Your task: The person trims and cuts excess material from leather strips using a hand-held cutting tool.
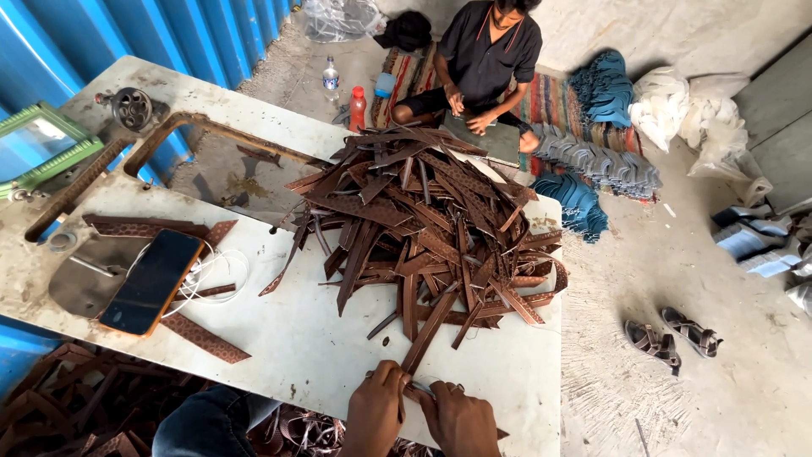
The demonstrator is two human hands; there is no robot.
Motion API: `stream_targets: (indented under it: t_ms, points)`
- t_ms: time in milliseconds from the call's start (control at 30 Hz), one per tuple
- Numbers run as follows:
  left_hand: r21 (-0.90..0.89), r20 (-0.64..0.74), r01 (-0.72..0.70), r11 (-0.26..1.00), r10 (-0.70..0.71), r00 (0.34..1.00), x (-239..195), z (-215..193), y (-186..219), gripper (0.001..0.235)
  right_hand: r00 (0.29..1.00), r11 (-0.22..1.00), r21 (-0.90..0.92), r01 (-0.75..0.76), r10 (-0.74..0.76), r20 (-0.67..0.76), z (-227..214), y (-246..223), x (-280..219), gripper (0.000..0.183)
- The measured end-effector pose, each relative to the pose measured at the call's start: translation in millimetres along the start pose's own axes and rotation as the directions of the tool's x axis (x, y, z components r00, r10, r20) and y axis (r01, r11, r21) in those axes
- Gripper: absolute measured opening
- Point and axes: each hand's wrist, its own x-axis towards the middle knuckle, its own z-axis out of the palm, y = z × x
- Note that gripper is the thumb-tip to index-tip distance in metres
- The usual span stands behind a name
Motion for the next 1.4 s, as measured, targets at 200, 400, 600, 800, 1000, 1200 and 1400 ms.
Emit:
stream_targets:
  t_ms: [200,400,600,800,1000,1200,1400]
  points:
    - [0.048,0.000,0.020,0.999,-0.020,1.000,-1.0,1.0,5.6,0.013,0.995,0.998,0.039,0.042,-0.045,0.090,-7.2,3.1,3.2,0.032]
    - [-0.051,0.017,0.222,0.974,-0.222,0.975,3.3,-9.7,5.2,0.013,0.993,0.977,0.212,0.009,0.016,-0.117,5.4,6.2,-8.3,0.023]
    - [-0.067,0.132,0.285,0.956,-0.275,0.952,1.8,-11.6,1.2,0.018,0.997,0.984,0.172,-0.038,0.050,-0.066,-9.9,-2.2,-4.5,0.030]
    - [-0.066,0.060,0.199,0.978,-0.195,0.979,-1.1,-12.6,5.3,0.016,0.994,0.988,0.145,0.048,-0.033,-0.103,-17.8,-7.2,-0.4,0.031]
    - [-0.062,0.068,0.196,0.979,-0.192,0.979,0.7,-12.5,4.5,0.016,0.996,0.993,0.095,0.066,-0.059,-0.074,-20.6,-10.6,2.0,0.032]
    - [-0.015,0.071,0.142,0.990,-0.141,0.987,-1.2,-7.9,4.7,0.014,0.994,0.995,0.047,0.092,-0.089,-0.063,-21.0,-12.4,5.6,0.031]
    - [0.051,0.129,0.089,0.995,-0.095,0.987,-1.0,-8.3,7.7,0.012,0.988,0.989,0.040,0.144,-0.142,-0.059,-23.7,-12.1,8.5,0.029]
